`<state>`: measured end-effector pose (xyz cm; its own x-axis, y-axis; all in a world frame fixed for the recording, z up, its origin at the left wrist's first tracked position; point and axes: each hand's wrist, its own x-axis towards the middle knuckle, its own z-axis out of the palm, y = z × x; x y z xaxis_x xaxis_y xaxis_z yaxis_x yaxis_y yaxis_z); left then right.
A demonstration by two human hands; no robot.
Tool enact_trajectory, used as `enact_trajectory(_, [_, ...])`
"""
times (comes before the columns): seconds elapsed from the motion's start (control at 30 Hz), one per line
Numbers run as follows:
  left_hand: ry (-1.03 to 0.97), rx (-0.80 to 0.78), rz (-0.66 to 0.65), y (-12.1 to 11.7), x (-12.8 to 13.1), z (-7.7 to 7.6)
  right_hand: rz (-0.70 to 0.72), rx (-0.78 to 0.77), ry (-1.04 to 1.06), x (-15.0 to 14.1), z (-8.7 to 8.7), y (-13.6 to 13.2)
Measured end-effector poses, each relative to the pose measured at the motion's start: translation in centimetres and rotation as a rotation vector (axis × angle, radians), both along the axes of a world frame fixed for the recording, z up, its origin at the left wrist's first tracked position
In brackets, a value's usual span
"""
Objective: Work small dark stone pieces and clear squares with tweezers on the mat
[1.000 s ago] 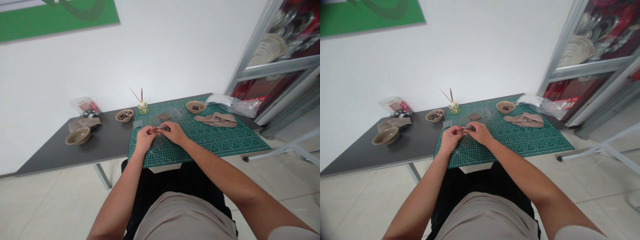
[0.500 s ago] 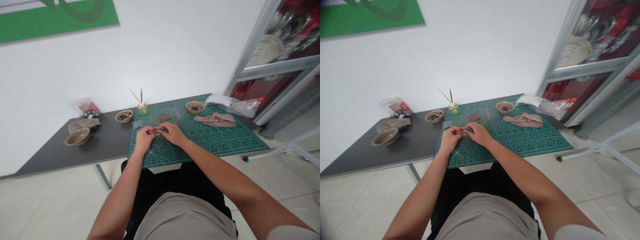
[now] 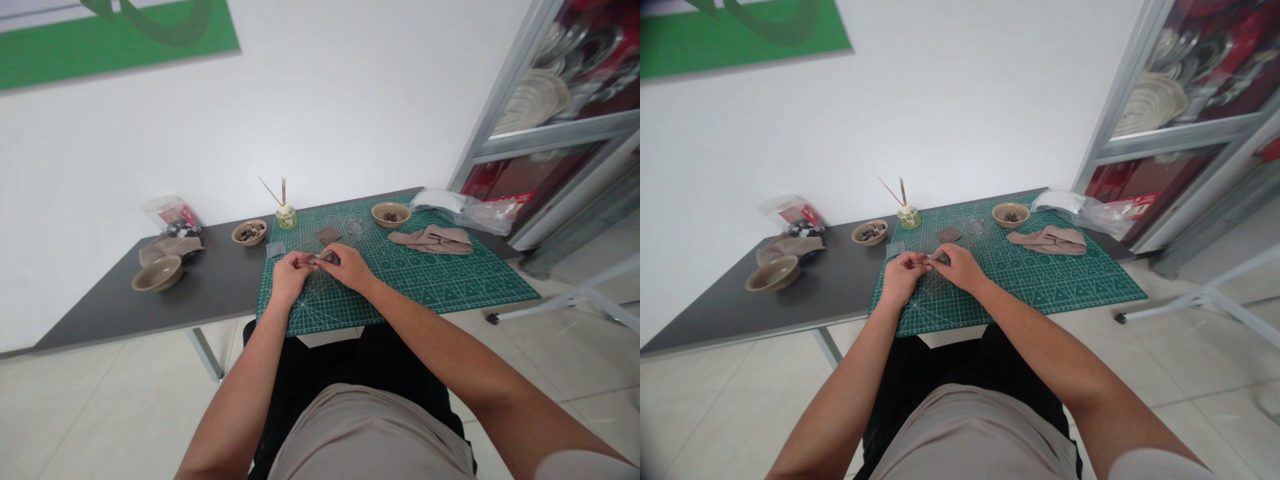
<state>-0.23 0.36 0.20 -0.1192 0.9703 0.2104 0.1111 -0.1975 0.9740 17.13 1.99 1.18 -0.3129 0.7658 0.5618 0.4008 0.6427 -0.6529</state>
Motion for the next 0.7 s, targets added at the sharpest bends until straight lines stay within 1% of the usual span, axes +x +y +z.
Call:
enact_trajectory(0.07, [-0.016,0.035,0.049,0.1,0.0,0.0,-0.016,-0.037,0.120,0.0,-0.2,0.1])
enact_trajectory(0.13, [-0.031,0.083,0.111,0.3,-0.1,-0.1,-0.027,-0.107,0.239,-0.1,-0.4,0.3])
enact_trajectory(0.17, [-0.044,0.102,0.135,0.3,-0.1,-0.1,-0.039,-0.143,0.265,-0.1,-0.5,0.5])
enact_trajectory(0.23, [-0.079,0.127,0.163,0.4,-0.1,-0.1,-0.059,-0.198,0.234,-0.1,-0.5,0.7])
enact_trajectory(0.33, [-0.106,0.151,0.166,0.3,-0.1,0.0,-0.046,-0.249,0.139,-0.2,-0.3,0.9])
enact_trajectory(0.4, [-0.107,0.172,0.162,0.3,0.0,0.0,-0.078,-0.194,0.129,-0.2,-0.2,0.9])
enact_trajectory(0.47, [-0.089,0.181,0.153,0.2,0.0,0.0,-0.156,-0.059,0.123,-0.2,-0.1,0.8])
enact_trajectory(0.53, [-0.025,0.172,0.136,0.1,0.1,0.2,-0.170,0.026,0.099,-0.2,0.0,0.5])
enact_trajectory(0.57, [0.033,0.168,0.123,0.0,0.2,0.2,-0.138,0.025,0.078,-0.2,0.0,0.4])
enact_trajectory(0.67, [0.273,0.201,0.094,-0.5,0.4,0.6,0.014,-0.055,0.013,-0.3,0.1,0.0])
enact_trajectory(0.7, [0.348,0.220,0.087,-0.7,0.5,0.7,0.045,-0.085,0.006,-0.3,0.1,0.0])
